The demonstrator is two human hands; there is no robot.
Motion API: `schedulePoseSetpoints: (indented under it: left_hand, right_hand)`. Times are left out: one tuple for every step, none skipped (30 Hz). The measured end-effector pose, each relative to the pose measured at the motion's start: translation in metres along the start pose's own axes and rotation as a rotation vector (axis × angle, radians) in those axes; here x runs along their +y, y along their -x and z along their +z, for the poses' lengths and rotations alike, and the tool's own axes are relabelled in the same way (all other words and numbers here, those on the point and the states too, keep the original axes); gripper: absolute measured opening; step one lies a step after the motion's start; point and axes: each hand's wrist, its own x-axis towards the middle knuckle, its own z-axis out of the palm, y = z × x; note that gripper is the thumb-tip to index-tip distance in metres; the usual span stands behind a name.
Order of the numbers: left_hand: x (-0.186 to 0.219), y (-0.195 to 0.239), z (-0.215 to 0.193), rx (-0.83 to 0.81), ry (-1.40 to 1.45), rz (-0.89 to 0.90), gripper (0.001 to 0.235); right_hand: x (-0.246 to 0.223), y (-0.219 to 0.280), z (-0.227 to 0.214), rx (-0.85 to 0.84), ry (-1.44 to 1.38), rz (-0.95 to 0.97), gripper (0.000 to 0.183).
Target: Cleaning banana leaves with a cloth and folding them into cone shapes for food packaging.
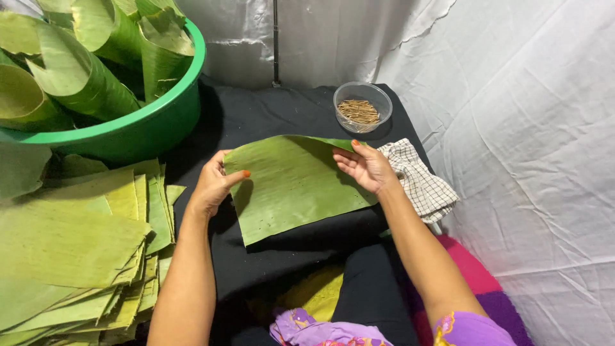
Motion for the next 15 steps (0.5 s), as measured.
schedulePoseSetpoints:
  left_hand:
    - [0.018, 0.009, 0.002, 0.004, 0.002, -0.001, 0.056]
    - [0.036, 0.015, 0.003, -0.104, 0.034, -0.119, 0.059]
    - [0.056, 0.022, 0.004, -0.213, 0.067, -0.237, 0.063]
    - [0.07, 0.025, 0.004, -0.21, 0.068, -0.233, 0.063]
    - [0.083, 0.027, 0.004, -0.25, -0.125, -0.298, 0.072]
    - [0.096, 0.032, 0.003, -0.289, -0.32, -0.366, 0.083]
    - [0.095, 0.02, 0.007, -0.286, -0.319, -0.366, 0.083]
    - [0.094, 0.008, 0.011, -0.215, -0.65, -0.214, 0.08]
    - [0.092, -0.003, 0.015, -0.14, -0.976, -0.052, 0.078]
    - [0.073, -0.02, 0.023, -0.136, -0.976, -0.059, 0.078]
    - [0.055, -0.037, 0.03, -0.148, -1.021, -0.06, 0.071]
    - [0.037, -0.056, 0.038, -0.163, -1.067, -0.056, 0.069]
    - [0.018, -0.064, 0.042, -0.161, -1.07, -0.057, 0.069]
    - [-0.001, -0.073, 0.047, -0.198, -1.027, -0.06, 0.068]
    - [-0.019, -0.082, 0.052, -0.235, -0.984, -0.062, 0.067]
  right_hand:
    - [0.003, -0.002, 0.001, -0.002, 0.003, 0.003, 0.009]
    - [0.004, -0.006, 0.004, 0.007, 0.011, -0.009, 0.008]
    - [0.004, -0.01, 0.008, 0.015, 0.019, -0.022, 0.009]
    - [0.003, -0.015, 0.009, 0.01, 0.021, -0.022, 0.009]
    - [0.003, -0.02, 0.01, 0.012, 0.041, -0.002, 0.009]
    - [0.004, -0.024, 0.01, 0.016, 0.059, 0.021, 0.01]
    - [0.004, -0.026, 0.011, 0.014, 0.06, 0.024, 0.01]
    - [0.005, -0.028, 0.012, 0.01, 0.076, 0.041, 0.012]
    - [0.006, -0.03, 0.013, 0.007, 0.092, 0.058, 0.014]
    - [0.007, -0.031, 0.014, 0.006, 0.092, 0.066, 0.014]
    - [0.008, -0.032, 0.015, -0.004, 0.118, 0.071, 0.016]
    - [0.008, -0.033, 0.016, -0.014, 0.141, 0.071, 0.017]
    - [0.007, -0.029, 0.02, -0.016, 0.138, 0.073, 0.017]
    - [0.006, -0.024, 0.023, -0.032, 0.156, 0.059, 0.015]
    - [0.004, -0.019, 0.026, -0.048, 0.173, 0.045, 0.013]
